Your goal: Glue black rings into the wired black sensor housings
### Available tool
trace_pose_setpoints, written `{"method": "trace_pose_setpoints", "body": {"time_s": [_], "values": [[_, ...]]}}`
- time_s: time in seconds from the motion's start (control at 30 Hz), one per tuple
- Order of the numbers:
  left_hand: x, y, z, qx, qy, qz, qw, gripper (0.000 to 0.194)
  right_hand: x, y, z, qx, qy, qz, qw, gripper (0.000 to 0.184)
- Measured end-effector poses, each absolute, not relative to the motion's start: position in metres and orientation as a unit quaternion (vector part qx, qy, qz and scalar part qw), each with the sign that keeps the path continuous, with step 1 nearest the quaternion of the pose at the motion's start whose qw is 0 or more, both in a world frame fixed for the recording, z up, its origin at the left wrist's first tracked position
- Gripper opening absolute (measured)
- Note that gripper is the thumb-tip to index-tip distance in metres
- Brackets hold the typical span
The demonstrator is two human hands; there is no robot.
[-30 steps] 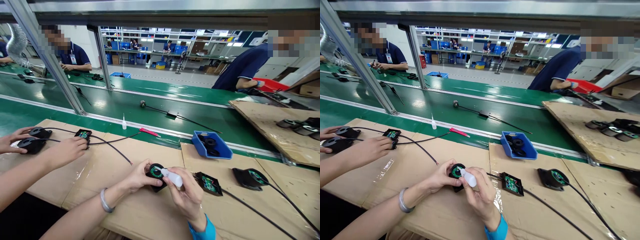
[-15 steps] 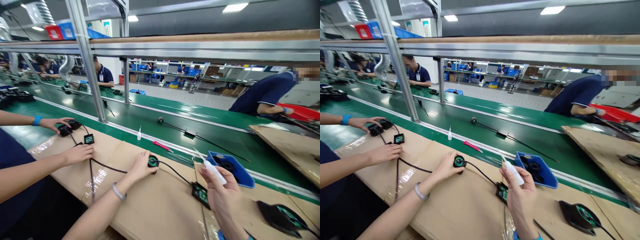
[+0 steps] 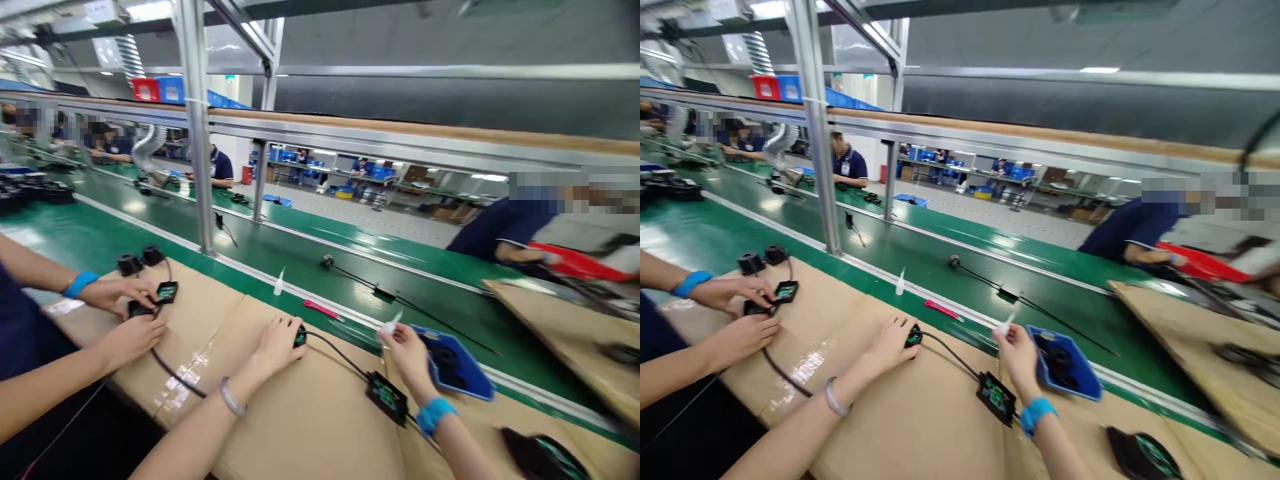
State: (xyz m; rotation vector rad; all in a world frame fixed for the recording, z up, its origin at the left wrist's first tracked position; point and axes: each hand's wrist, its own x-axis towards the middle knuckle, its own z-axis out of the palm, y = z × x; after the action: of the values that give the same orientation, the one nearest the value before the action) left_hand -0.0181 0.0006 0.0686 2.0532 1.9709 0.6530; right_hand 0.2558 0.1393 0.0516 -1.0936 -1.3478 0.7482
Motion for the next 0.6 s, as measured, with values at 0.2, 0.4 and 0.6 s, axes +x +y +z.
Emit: {"method": "trace_pose_setpoints", "body": {"time_s": [0.2, 0.4, 0.6], "values": [[-0.019, 0.005, 0.066, 0.703, 0.671, 0.220, 0.089, 0.036, 0.236, 0.160, 0.039, -0.410, -0.683, 0.236, 0.557, 0.023], [-0.016, 0.006, 0.066, 0.701, 0.681, 0.198, 0.075, 0.039, 0.209, 0.164, 0.033, -0.371, -0.735, 0.189, 0.535, 0.023], [-0.018, 0.006, 0.063, 0.703, 0.681, 0.193, 0.068, 0.039, 0.215, 0.155, 0.047, -0.420, -0.770, 0.145, 0.458, 0.023]]}}
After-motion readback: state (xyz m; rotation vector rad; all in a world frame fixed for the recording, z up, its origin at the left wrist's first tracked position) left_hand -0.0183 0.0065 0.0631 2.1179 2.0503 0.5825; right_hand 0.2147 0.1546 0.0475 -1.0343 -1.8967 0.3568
